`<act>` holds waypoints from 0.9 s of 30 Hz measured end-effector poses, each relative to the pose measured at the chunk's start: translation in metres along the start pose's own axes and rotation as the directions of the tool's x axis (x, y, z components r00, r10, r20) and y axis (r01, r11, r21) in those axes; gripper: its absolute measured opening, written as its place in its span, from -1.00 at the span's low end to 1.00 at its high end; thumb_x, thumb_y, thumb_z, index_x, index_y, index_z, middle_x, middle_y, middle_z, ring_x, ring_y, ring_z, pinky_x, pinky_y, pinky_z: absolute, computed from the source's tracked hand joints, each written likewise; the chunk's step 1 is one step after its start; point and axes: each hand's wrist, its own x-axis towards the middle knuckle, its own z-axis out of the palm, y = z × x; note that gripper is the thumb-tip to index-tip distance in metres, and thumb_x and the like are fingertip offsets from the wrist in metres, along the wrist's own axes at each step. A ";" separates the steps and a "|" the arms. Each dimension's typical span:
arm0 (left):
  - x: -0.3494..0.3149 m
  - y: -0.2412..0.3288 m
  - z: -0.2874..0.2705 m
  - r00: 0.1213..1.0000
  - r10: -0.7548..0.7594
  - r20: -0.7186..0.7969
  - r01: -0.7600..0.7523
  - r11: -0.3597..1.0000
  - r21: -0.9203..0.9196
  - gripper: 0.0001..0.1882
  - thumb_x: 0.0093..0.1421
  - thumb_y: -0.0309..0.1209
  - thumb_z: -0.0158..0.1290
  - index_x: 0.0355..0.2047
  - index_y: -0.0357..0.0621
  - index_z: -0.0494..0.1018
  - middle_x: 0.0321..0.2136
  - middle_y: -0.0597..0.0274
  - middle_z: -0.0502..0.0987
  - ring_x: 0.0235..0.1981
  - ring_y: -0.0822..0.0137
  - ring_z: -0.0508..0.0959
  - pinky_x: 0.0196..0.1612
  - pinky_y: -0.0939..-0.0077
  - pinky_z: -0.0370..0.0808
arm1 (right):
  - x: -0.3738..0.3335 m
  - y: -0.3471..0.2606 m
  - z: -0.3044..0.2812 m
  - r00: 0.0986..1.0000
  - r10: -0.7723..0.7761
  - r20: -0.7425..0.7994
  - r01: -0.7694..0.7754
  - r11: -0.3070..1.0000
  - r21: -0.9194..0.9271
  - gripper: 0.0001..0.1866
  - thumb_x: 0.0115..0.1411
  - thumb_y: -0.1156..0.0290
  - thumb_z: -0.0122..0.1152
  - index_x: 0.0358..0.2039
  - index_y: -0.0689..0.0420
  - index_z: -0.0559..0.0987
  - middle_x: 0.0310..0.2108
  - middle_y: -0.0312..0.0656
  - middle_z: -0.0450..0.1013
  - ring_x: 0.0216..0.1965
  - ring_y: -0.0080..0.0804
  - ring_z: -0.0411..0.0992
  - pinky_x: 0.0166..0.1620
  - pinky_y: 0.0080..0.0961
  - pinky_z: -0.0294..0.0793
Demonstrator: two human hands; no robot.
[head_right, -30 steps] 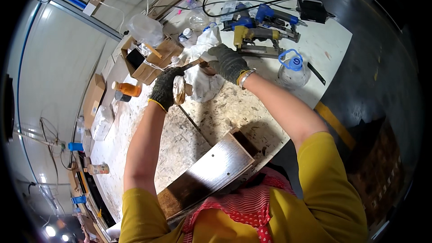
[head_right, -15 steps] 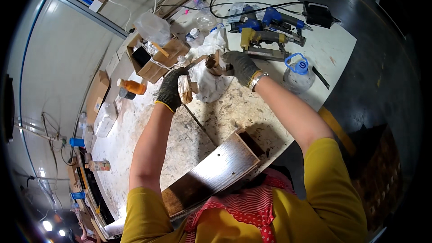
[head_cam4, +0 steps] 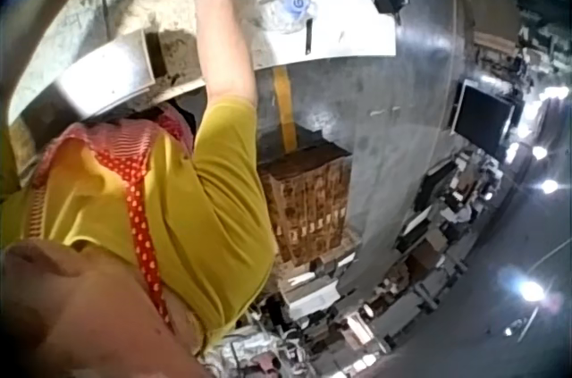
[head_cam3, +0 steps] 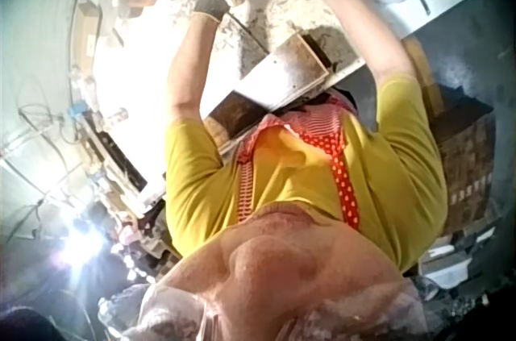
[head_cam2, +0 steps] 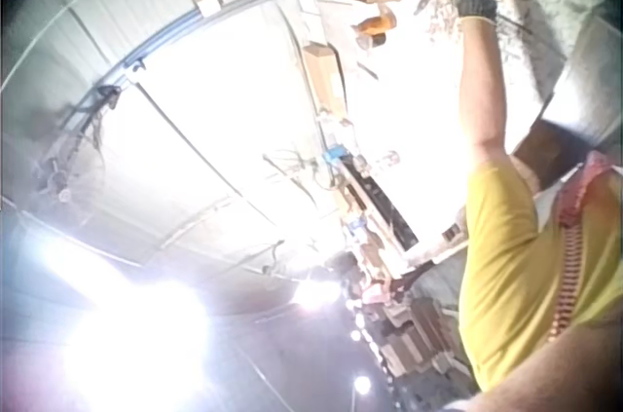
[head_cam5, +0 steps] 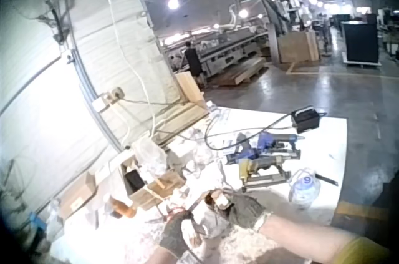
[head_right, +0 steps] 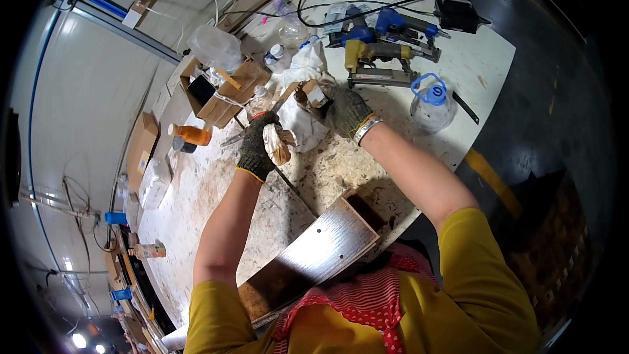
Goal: The person wipes a wooden board with a cloth, rubs the edges with a small block, and applies liquid from a bottle onto a cloth to wipe wooden boards.
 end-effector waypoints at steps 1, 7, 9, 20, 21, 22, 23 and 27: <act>-0.004 -0.001 0.007 1.000 -0.005 -0.011 0.005 1.000 0.010 -0.86 0.16 -0.36 0.07 -0.50 -0.08 0.41 -0.65 0.26 0.44 -0.64 0.29 0.49 -0.51 0.33 0.52 | 0.002 -0.001 -0.003 0.999 0.002 -0.043 -0.004 0.999 -0.047 -0.82 0.30 0.34 0.06 -0.13 0.11 0.44 -0.26 -0.15 0.52 -0.32 -0.35 0.56 -0.36 -0.48 0.67; -0.005 -0.005 0.011 0.998 0.037 -0.053 -0.038 0.999 -0.023 -0.88 0.12 -0.36 0.13 -0.50 -0.08 0.44 -0.60 0.26 0.48 -0.58 0.32 0.51 -0.48 0.39 0.50 | 0.005 0.003 0.002 0.999 -0.012 -0.034 0.011 0.999 -0.040 -0.87 0.33 0.36 -0.02 -0.18 0.09 0.43 -0.28 -0.15 0.52 -0.35 -0.38 0.56 -0.40 -0.57 0.64; -0.002 -0.005 0.013 1.000 0.002 -0.024 -0.002 1.000 -0.011 -0.87 0.10 -0.35 0.14 -0.51 -0.08 0.45 -0.60 0.25 0.48 -0.58 0.31 0.51 -0.48 0.39 0.49 | 0.003 0.005 0.008 0.995 -0.048 -0.093 0.043 0.998 -0.054 -0.89 0.34 0.37 -0.04 -0.21 0.08 0.42 -0.29 -0.16 0.51 -0.38 -0.40 0.54 -0.43 -0.61 0.61; 0.007 -0.021 0.020 0.967 0.238 -0.094 -0.198 0.929 0.313 -0.92 0.05 -0.38 0.15 -0.49 -0.08 0.48 -0.58 0.27 0.49 -0.57 0.33 0.50 -0.48 0.42 0.45 | 0.011 0.008 -0.006 0.998 -0.064 -0.017 0.062 0.991 -0.120 -0.86 0.37 0.37 -0.06 -0.13 0.08 0.43 -0.28 -0.25 0.47 -0.35 -0.50 0.50 -0.35 -0.61 0.58; 0.003 -0.019 0.029 0.968 0.193 -0.159 -0.148 0.955 0.257 -0.91 0.06 -0.37 0.14 -0.48 -0.09 0.49 -0.56 0.26 0.49 -0.56 0.32 0.50 -0.46 0.42 0.45 | 0.004 0.007 0.002 0.997 -0.026 -0.077 0.022 0.998 -0.056 -0.97 0.34 0.44 -0.01 -0.24 0.01 0.41 -0.39 -0.32 0.43 -0.45 -0.56 0.44 -0.41 -0.61 0.51; 0.000 -0.018 0.035 0.972 0.199 -0.128 -0.150 0.937 0.315 -0.89 0.07 -0.36 0.12 -0.44 -0.11 0.52 -0.52 0.26 0.51 -0.49 0.33 0.51 -0.39 0.43 0.45 | -0.001 0.006 0.003 0.996 -0.037 -0.079 0.033 0.998 -0.054 -0.97 0.34 0.44 -0.01 -0.24 0.01 0.41 -0.39 -0.32 0.43 -0.45 -0.56 0.44 -0.41 -0.61 0.51; 0.004 -0.019 0.021 0.968 0.209 -0.135 -0.159 0.936 0.313 -0.89 0.07 -0.36 0.12 -0.44 -0.11 0.52 -0.52 0.26 0.51 -0.49 0.33 0.51 -0.39 0.43 0.45 | -0.001 0.010 0.009 0.993 -0.060 -0.103 0.048 0.992 -0.113 -0.97 0.35 0.43 -0.01 -0.24 0.01 0.42 -0.38 -0.33 0.43 -0.42 -0.56 0.45 -0.39 -0.60 0.52; 0.018 -0.023 -0.002 0.767 0.575 0.284 -0.534 0.326 0.780 -0.82 0.10 -0.33 0.11 -0.38 -0.18 0.55 -0.49 0.19 0.53 -0.38 0.28 0.54 -0.28 0.39 0.45 | -0.009 0.013 0.013 0.985 -0.062 -0.162 0.045 0.993 -0.110 -0.89 0.37 0.39 -0.04 -0.18 0.04 0.46 -0.37 -0.32 0.45 -0.37 -0.54 0.47 -0.32 -0.61 0.56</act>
